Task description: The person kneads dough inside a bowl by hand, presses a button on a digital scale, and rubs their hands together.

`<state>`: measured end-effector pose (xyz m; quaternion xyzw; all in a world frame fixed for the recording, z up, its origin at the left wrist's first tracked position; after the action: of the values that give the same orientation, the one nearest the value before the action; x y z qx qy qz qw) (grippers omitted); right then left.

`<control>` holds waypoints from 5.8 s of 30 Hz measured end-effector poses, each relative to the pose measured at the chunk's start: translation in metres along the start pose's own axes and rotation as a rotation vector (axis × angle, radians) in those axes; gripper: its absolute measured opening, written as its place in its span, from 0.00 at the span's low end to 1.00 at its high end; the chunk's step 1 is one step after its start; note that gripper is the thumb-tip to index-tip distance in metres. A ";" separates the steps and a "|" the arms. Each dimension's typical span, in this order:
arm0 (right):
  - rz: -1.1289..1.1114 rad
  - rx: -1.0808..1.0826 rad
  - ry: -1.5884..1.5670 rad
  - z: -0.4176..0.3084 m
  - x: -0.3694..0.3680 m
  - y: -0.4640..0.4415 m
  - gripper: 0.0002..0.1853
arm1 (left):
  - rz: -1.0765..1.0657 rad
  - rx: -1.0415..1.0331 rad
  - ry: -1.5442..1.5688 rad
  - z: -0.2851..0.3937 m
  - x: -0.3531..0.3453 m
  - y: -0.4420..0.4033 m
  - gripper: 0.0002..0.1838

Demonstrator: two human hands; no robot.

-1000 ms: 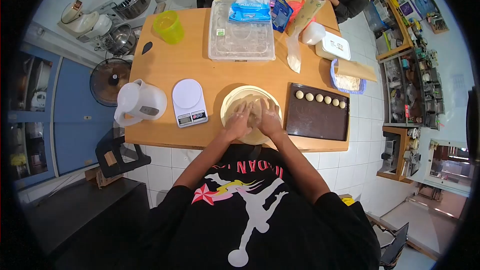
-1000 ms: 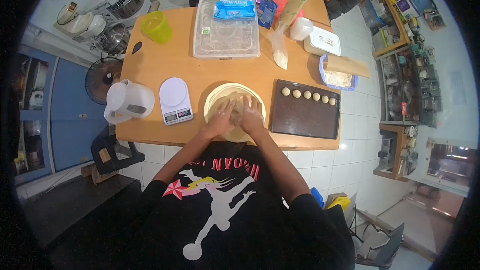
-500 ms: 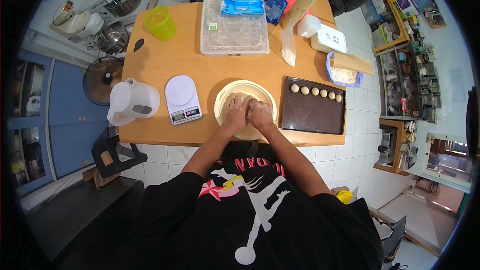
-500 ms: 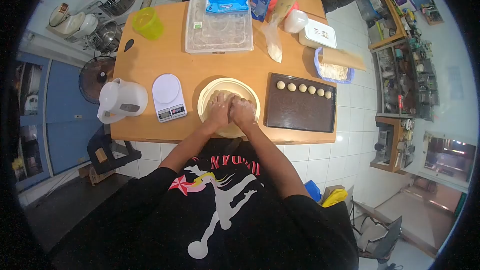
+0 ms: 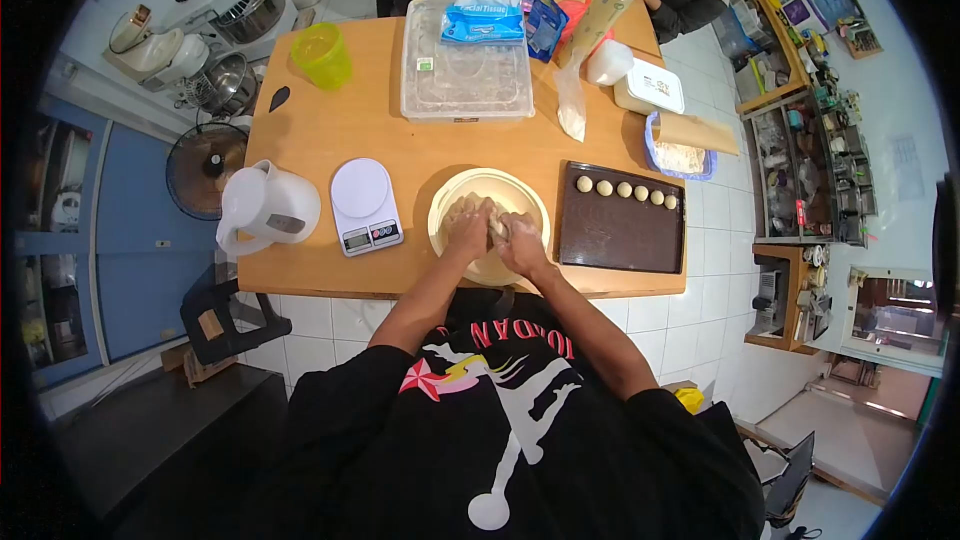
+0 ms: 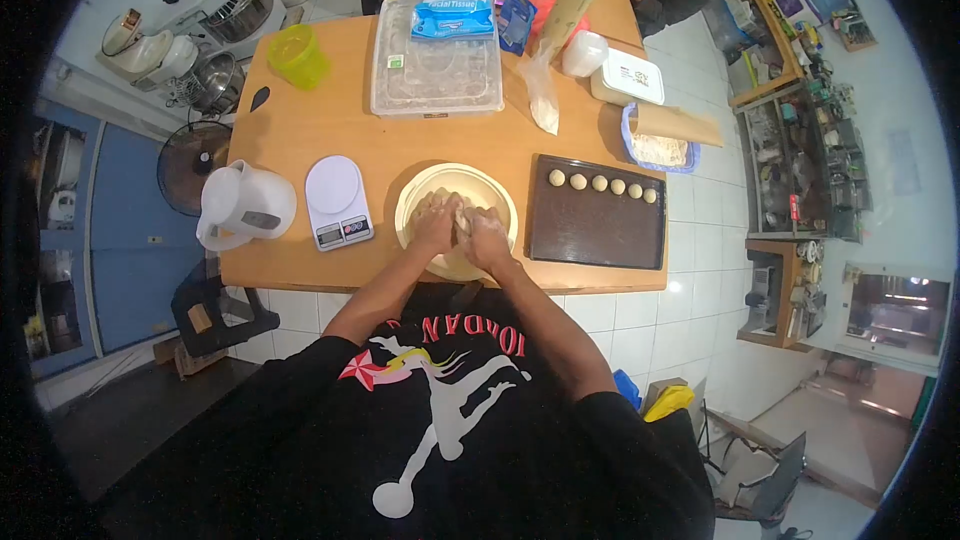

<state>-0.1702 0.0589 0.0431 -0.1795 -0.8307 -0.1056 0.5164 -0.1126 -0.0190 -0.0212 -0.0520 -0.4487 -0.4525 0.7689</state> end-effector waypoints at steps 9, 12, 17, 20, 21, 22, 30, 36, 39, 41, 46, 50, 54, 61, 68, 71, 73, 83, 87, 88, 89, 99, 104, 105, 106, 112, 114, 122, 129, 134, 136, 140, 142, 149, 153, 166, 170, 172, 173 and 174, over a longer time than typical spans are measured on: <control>-0.042 -0.239 0.052 0.004 0.039 0.025 0.24 | 0.006 0.034 0.031 0.013 0.014 0.010 0.38; -0.150 -0.237 0.206 0.014 0.005 0.020 0.24 | 0.036 0.000 -0.005 0.016 0.017 0.012 0.39; -0.213 -0.251 0.252 0.032 -0.020 0.002 0.16 | 0.136 -0.070 -0.004 0.014 0.013 0.015 0.41; -0.247 -0.249 0.274 0.035 -0.021 0.002 0.13 | 0.113 -0.079 -0.035 0.017 0.016 0.018 0.40; -0.262 -0.247 0.274 0.032 -0.022 0.005 0.12 | 0.102 -0.058 -0.055 0.015 0.014 0.017 0.39; -0.251 -0.244 0.263 0.030 -0.021 0.008 0.14 | 0.091 -0.040 -0.074 0.014 0.011 0.014 0.38; -0.140 -0.207 0.215 0.018 0.007 0.022 0.19 | 0.101 0.082 0.037 -0.002 0.001 0.005 0.34; -0.129 -0.335 -0.117 0.030 0.023 0.032 0.16 | 0.063 0.073 0.010 0.003 0.006 0.010 0.39; -0.386 -0.435 -0.443 0.019 0.032 0.036 0.17 | 0.025 0.139 -0.003 -0.001 0.003 0.008 0.43; -0.194 -0.376 -0.422 0.007 0.070 0.025 0.17 | -0.024 0.172 0.001 0.000 -0.003 0.005 0.47; -0.049 -0.222 -0.019 0.002 0.085 0.004 0.21 | -0.098 0.199 0.024 0.000 -0.003 0.007 0.47; -0.270 -0.204 0.276 0.020 0.010 0.016 0.27 | -0.019 0.142 0.024 0.003 0.002 0.012 0.46; -0.227 -0.213 0.332 0.035 -0.010 0.016 0.20 | -0.009 0.109 0.043 0.003 0.006 0.010 0.47; -0.294 -0.212 0.344 0.020 0.006 0.016 0.17 | 0.067 0.089 0.018 -0.001 0.002 0.009 0.45; -0.302 -0.212 0.315 0.026 -0.004 0.018 0.19 | 0.021 0.127 0.012 0.004 0.004 0.014 0.45; -0.204 -0.236 0.271 0.020 0.007 0.017 0.17 | 0.033 0.131 0.026 0.002 0.004 0.012 0.45; -0.154 -0.249 0.221 0.019 0.010 0.018 0.16 | 0.033 0.143 0.013 -0.002 0.000 0.011 0.46; -0.219 -0.452 -0.238 0.018 0.035 0.022 0.17 | 0.154 0.063 -0.085 -0.005 -0.001 0.009 0.50; -0.117 -0.622 -0.860 0.023 0.026 0.025 0.12 | 0.040 0.073 -0.116 0.000 -0.004 0.006 0.54; -0.065 -0.647 -1.045 0.021 0.023 0.022 0.11 | 0.001 0.073 -0.127 0.001 -0.001 0.009 0.55; -0.089 -0.646 -1.092 0.018 0.022 0.022 0.13 | 0.007 0.055 -0.111 0.003 0.003 0.011 0.55; -0.312 -0.656 -1.191 0.018 -0.009 0.018 0.16 | 0.031 -0.033 0.050 0.011 0.042 0.031 0.46; -0.306 -0.703 -1.464 -0.006 -0.006 0.009 0.16 | 0.117 -0.035 0.773 -0.013 0.043 0.021 0.27; -0.265 -0.703 -1.542 -0.011 -0.002 0.003 0.17 | 0.130 0.009 0.989 -0.016 0.042 0.019 0.23; -0.224 -0.701 -1.620 -0.017 0.003 -0.003 0.19 | 0.144 0.054 1.205 -0.017 0.043 0.019 0.21; -0.155 -0.423 -1.483 -0.048 0.026 -0.023 0.19 | -0.186 0.434 2.119 0.034 0.025 0.044 0.27; -0.057 -0.323 -0.916 -0.047 0.043 -0.020 0.21 | -0.291 0.278 2.275 0.053 0.027 0.039 0.35; 0.192 -0.309 0.117 -0.044 0.087 -0.021 0.31 | -0.275 0.174 2.228 0.088 0.050 0.054 0.38; 0.027 -0.037 0.093 -0.067 0.069 -0.010 0.32 | -0.405 0.161 2.276 0.067 0.057 0.032 0.40; 0.036 0.079 -0.033 -0.076 0.068 -0.030 0.32 | -0.361 -0.167 2.021 0.103 0.059 0.051 0.45; 0.061 0.259 -0.033 -0.099 0.068 -0.018 0.31 | -0.561 -0.297 2.082 0.094 0.062 0.038 0.50; 0.086 0.173 0.169 -0.104 0.106 -0.019 0.31 | -0.516 0.157 2.186 0.092 0.086 0.064 0.57; 0.082 -0.002 0.119 -0.075 0.102 -0.031 0.31 | -0.604 0.075 2.215 0.107 0.075 0.074 0.56; 0.092 0.177 0.222 -0.113 0.114 -0.023 0.32 | -0.635 -0.004 2.338 0.093 0.102 0.069 0.54; -0.004 0.141 0.053 -0.107 0.091 -0.036 0.29 | -0.466 0.082 2.335 0.114 0.087 0.085 0.54; 0.150 0.400 0.074 -0.174 0.120 -0.004 0.30 | -1.016 -0.315 2.774 0.125 0.106 0.087 0.51; 0.254 0.221 0.378 -0.124 0.143 -0.012 0.31 | -0.422 0.156 2.345 0.095 0.105 0.085 0.48; 0.198 0.165 0.224 -0.115 0.123 -0.023 0.31 | -0.219 0.185 2.330 0.110 0.098 0.088 0.49; 0.129 0.213 0.081 -0.124 0.110 -0.025 0.31 | -0.461 0.099 2.411 0.118 0.085 0.082 0.50; 0.058 0.259 -0.065 -0.135 0.099 -0.025 0.31 | -0.596 0.003 2.393 0.111 0.077 0.074 0.49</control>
<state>-0.1100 0.0058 0.1914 -0.1387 -0.8482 0.0235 0.5107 -0.1147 0.0279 0.1256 0.5003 0.5429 -0.3725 0.5623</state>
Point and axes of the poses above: each hand's wrist, its own y-axis away from the middle knuckle, its own x-axis out of the back of the hand, z = x × y, the point moved 10 cm from there along -y, towards the middle knuckle, and after that the axes turned 11 degrees about y, right-handed, at the moved point
